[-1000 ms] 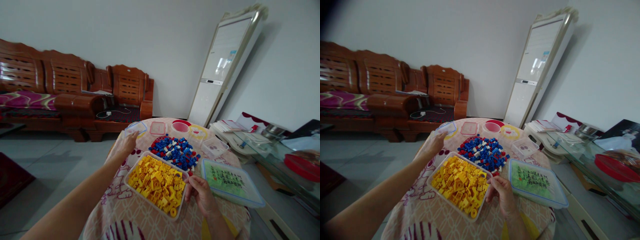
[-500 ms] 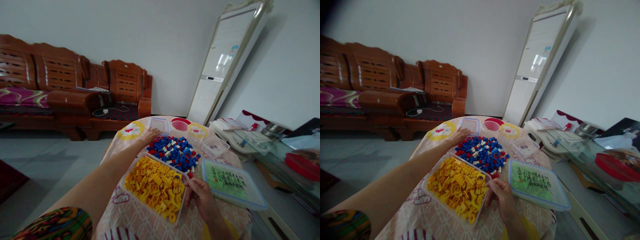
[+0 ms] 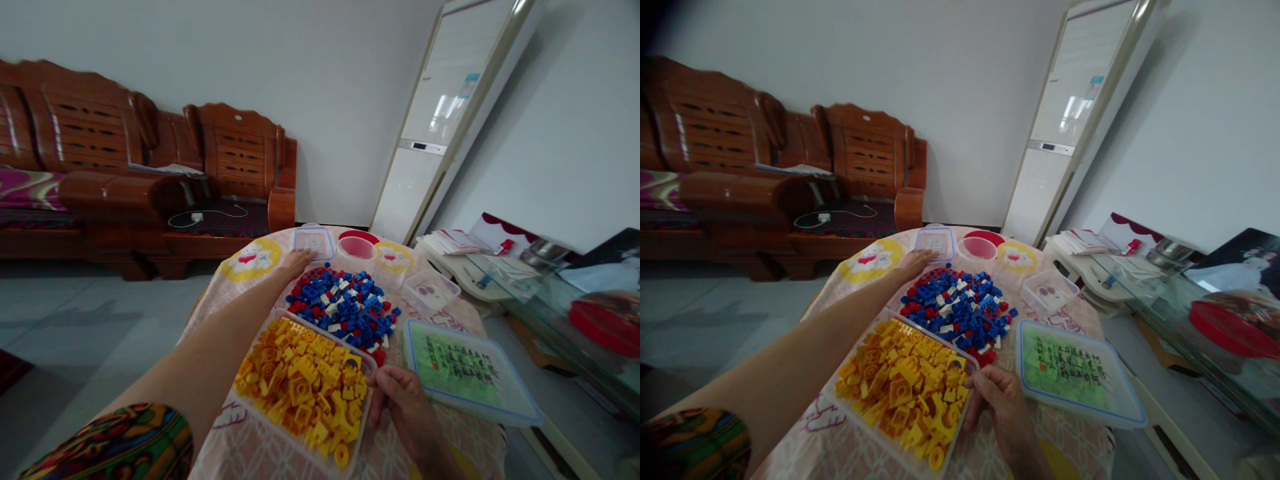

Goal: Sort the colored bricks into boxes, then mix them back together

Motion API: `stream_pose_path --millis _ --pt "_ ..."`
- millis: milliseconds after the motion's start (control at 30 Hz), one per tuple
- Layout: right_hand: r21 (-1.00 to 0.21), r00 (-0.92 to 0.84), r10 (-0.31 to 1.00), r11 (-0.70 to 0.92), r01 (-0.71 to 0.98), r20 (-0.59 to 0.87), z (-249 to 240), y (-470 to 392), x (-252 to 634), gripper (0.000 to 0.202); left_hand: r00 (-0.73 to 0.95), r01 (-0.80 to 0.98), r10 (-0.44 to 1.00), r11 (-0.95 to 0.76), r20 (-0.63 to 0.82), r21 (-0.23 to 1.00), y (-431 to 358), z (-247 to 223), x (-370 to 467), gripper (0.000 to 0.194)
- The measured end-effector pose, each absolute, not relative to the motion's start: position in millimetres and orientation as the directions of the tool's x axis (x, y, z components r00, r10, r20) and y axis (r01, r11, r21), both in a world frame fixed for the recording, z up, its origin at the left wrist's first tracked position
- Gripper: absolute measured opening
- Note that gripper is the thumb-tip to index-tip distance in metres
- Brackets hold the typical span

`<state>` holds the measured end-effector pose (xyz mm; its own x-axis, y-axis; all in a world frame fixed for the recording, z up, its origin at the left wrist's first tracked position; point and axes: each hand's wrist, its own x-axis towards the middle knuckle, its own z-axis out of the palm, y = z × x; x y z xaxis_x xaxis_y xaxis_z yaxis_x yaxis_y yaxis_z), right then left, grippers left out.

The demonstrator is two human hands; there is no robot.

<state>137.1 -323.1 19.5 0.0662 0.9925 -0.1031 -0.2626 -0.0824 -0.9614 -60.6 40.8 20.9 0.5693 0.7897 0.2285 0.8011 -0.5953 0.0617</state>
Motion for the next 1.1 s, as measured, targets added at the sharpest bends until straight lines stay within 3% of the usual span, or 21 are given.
stream_pose_path --millis 200,433,533,633,733,867,967,1100 --pt "-0.967 0.046 0.995 -0.072 -0.246 -0.085 18 -323 139 0.035 0.518 0.773 0.803 -0.587 0.294 0.241 29 35 -65 0.052" --pt "-0.987 0.091 0.996 -0.002 -0.159 -0.017 23 -327 139 0.035 0.373 0.745 0.870 -0.489 0.323 0.454 -42 52 -112 0.048" --pt "-0.998 0.193 0.980 0.055 -0.023 0.050 25 -329 138 0.036 0.338 0.692 0.928 -0.360 0.160 0.626 -84 51 -138 0.051" --pt "-0.966 0.285 0.938 0.135 0.221 0.196 22 -332 141 0.036 0.309 0.624 0.951 -0.197 -0.007 0.756 -125 46 -157 0.059" --pt "-0.835 0.238 0.880 0.259 0.485 0.411 14 -335 146 0.036 0.253 0.629 0.963 -0.093 -0.090 0.772 -155 39 -169 0.059" --pt "-0.517 -0.027 0.785 0.433 0.739 0.619 1 -340 149 0.046 0.169 0.674 0.984 -0.079 -0.049 0.734 -174 25 -180 0.055" --pt "-0.340 -0.168 0.757 0.465 0.818 0.631 -5 -344 146 0.049 0.157 0.680 0.987 -0.084 -0.032 0.729 -176 13 -186 0.057" --pt "-0.265 -0.228 0.772 0.454 0.851 0.594 -2 -346 143 0.037 0.184 0.590 0.983 -0.101 -0.011 0.801 -178 11 -187 0.064"
